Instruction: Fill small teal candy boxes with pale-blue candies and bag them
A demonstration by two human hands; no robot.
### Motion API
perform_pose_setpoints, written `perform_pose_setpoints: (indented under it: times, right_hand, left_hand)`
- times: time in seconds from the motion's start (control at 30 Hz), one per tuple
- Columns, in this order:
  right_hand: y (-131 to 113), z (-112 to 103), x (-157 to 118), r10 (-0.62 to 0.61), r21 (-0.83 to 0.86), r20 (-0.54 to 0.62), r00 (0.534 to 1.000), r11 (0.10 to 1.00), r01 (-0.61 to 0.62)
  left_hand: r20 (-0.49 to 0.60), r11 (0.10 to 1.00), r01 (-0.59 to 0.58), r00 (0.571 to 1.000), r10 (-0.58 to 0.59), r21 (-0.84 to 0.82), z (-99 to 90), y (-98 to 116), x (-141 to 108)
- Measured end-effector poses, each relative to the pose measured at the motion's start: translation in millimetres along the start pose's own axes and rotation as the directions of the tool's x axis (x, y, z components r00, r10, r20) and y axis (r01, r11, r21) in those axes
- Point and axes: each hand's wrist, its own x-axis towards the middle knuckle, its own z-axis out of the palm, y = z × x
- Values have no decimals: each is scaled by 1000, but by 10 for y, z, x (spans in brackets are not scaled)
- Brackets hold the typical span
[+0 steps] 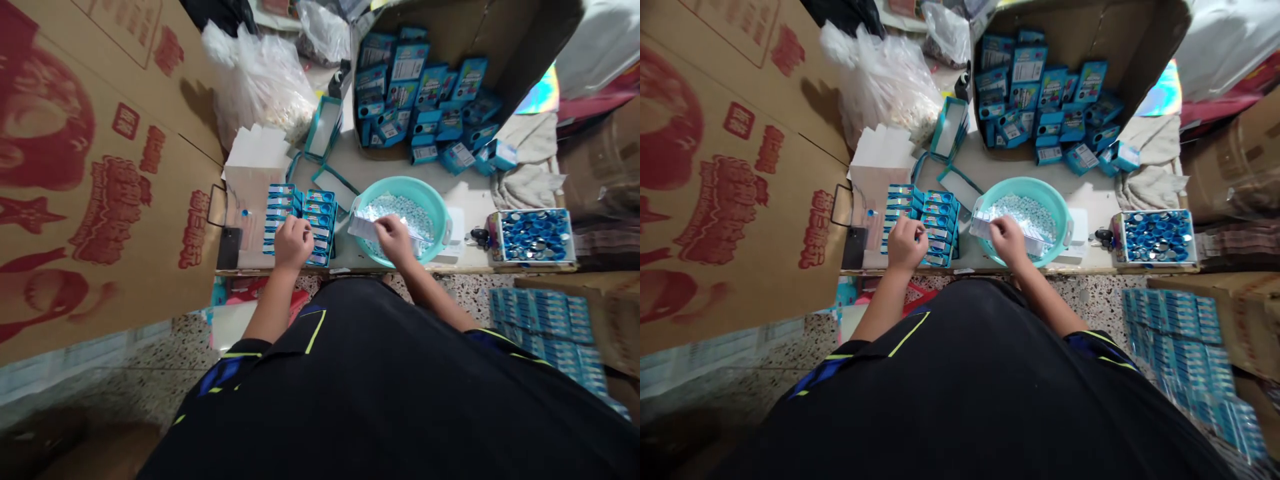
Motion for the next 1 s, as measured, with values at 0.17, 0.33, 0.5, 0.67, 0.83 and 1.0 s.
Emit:
perform_pose_setpoints:
  times: [0.17, 0.33, 0.5, 0.67, 0.83, 1.0]
  right_hand:
    - [277, -713, 471, -21, -659, 186, 982, 739, 140]
    - [401, -641, 532, 153, -753, 488, 859, 571, 326]
    - [390, -738, 428, -54, -603, 582, 812, 641, 475]
    - [143, -1064, 414, -284, -339, 566, 774, 775, 533]
    - [-174, -1612, 442, -347, -318, 370, 862, 824, 468]
    - [-311, -1912, 444, -217, -30, 418, 882, 967, 252]
  left_hand:
    - [-151, 956, -259, 959, 239, -136, 209, 282, -405]
    - [-114, 939, -264, 963, 244, -221, 452, 709, -572]
    - [-80, 956, -230, 972, 219, -183, 663, 1262, -337]
    - [123, 950, -303, 942, 311, -81, 647, 1723, 200]
    - [271, 930, -313, 894, 357, -194, 372, 1622, 524]
    - [196, 916, -265, 923, 331, -301, 55, 1485, 576]
